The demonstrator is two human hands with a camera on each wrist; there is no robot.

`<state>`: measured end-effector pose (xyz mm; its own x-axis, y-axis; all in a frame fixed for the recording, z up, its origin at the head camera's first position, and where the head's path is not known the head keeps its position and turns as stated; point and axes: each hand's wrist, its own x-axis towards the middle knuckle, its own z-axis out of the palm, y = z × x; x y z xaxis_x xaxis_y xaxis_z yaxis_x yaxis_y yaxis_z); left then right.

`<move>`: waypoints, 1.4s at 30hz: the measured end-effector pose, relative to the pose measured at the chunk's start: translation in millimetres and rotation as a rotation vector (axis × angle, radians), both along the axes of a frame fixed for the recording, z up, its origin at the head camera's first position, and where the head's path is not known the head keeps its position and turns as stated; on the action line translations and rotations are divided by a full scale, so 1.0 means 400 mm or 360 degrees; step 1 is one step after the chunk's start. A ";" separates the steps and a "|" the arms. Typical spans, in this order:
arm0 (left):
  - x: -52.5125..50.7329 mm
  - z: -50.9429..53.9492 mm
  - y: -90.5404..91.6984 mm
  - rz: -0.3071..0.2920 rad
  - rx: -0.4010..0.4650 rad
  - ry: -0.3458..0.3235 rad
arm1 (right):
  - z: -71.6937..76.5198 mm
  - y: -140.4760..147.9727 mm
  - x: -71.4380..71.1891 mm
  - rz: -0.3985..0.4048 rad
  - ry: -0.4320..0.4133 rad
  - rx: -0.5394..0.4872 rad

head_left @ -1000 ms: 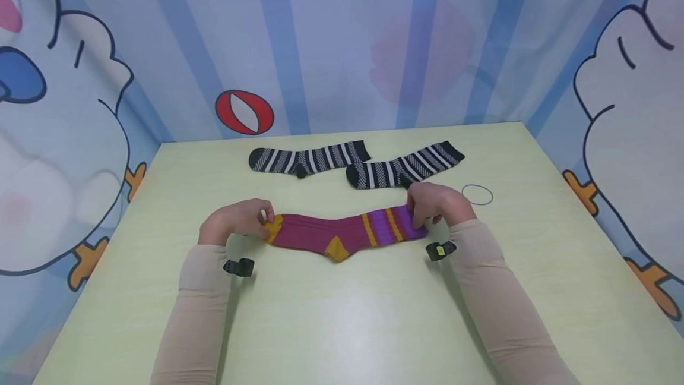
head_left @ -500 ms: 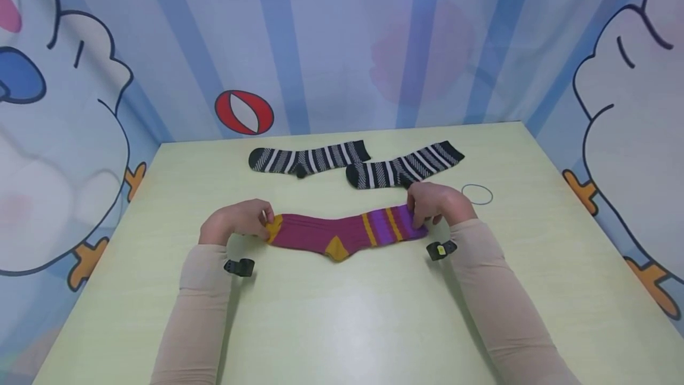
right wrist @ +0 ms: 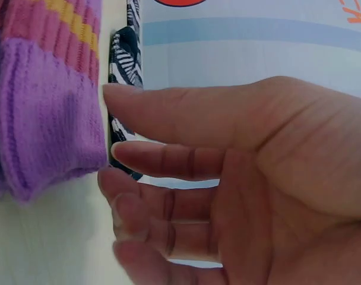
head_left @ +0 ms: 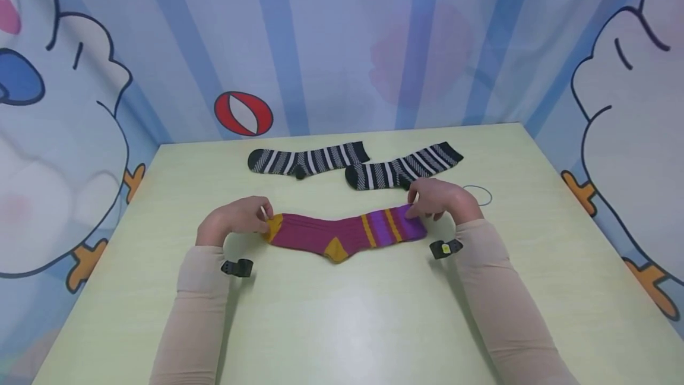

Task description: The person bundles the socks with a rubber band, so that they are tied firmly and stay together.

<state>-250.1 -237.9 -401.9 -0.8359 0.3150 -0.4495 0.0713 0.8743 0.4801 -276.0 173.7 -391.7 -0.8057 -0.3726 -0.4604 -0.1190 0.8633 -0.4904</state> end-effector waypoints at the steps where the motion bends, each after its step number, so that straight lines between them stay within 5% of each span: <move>1: 0.000 0.000 -0.002 0.0000 0.0005 0.0009 | 0.002 0.001 -0.001 -0.0002 0.0006 -0.0018; 11: -0.001 0.005 0.003 -0.0034 0.0061 0.0090 | 0.015 0.010 -0.007 -0.0039 0.0064 -0.0088; 25: -0.029 -0.013 0.088 0.0058 0.0285 0.0303 | 0.013 0.043 -0.034 -0.0151 0.0263 -0.0171; 39: -0.089 -0.032 0.219 0.0132 0.0486 0.0345 | -0.028 0.124 -0.133 -0.0356 0.0526 -0.0163; 42: -0.112 -0.033 0.250 0.0231 0.0577 0.0364 | -0.046 0.139 -0.161 -0.0378 0.0596 -0.0126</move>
<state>-294.7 -138.0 -414.9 -0.9481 0.2899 -0.1305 0.0999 0.6613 0.7434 -340.2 229.2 -410.2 -0.9788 -0.1792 -0.0986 -0.1035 0.8498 -0.5168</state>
